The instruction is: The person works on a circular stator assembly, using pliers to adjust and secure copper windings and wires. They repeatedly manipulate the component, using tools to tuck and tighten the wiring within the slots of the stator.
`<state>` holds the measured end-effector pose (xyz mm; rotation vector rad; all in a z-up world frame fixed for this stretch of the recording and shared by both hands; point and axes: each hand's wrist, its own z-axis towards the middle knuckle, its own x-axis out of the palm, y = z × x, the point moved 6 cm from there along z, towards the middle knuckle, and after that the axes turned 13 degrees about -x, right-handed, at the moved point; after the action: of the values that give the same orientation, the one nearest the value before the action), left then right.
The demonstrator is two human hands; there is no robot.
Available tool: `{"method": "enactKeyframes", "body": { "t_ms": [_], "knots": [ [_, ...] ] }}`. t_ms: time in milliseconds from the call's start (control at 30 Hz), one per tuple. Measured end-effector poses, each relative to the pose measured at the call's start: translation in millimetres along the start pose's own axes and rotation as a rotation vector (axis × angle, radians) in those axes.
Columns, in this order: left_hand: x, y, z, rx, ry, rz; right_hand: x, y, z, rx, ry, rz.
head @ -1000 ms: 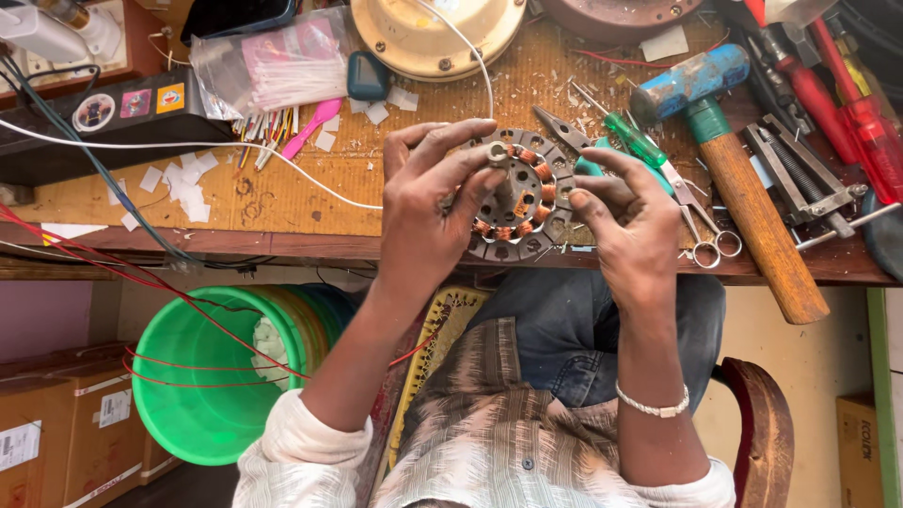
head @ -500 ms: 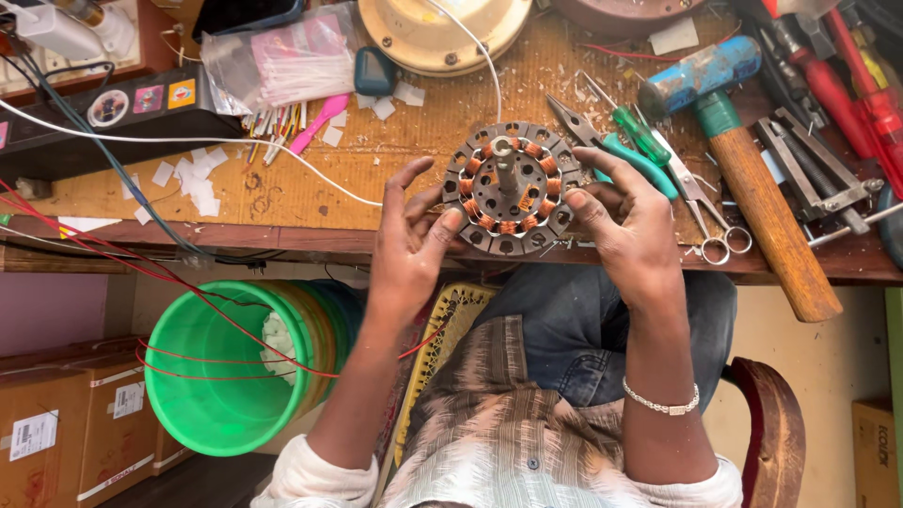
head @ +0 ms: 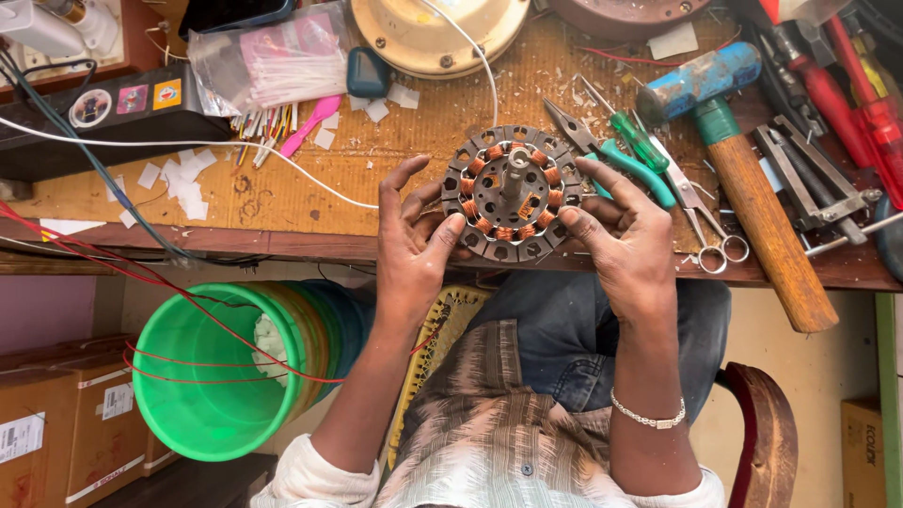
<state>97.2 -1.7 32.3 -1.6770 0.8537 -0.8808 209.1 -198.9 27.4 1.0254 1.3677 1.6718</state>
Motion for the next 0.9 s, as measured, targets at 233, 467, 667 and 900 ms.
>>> {"method": "enactKeyframes", "body": {
  "t_ms": [233,467,667,900],
  "knots": [
    [2.0,-43.1,-24.3,0.332,-0.311,0.579,-0.9,30.8,-11.7,-0.279,-0.124,-0.388],
    [30.0,-67.2,-33.4,0.486,-0.163,0.902,24.4,44.3,-13.1,-0.446,0.084,-0.578],
    [18.7,-56.6,-18.8,0.469,-0.2,0.752,27.2,40.8,-16.9,-0.411,0.082,-0.628],
    [-48.9,-54.9,6.6,0.311,-0.355,0.422,51.0,39.8,-23.8,-0.441,0.071,-0.82]
  ]
}}
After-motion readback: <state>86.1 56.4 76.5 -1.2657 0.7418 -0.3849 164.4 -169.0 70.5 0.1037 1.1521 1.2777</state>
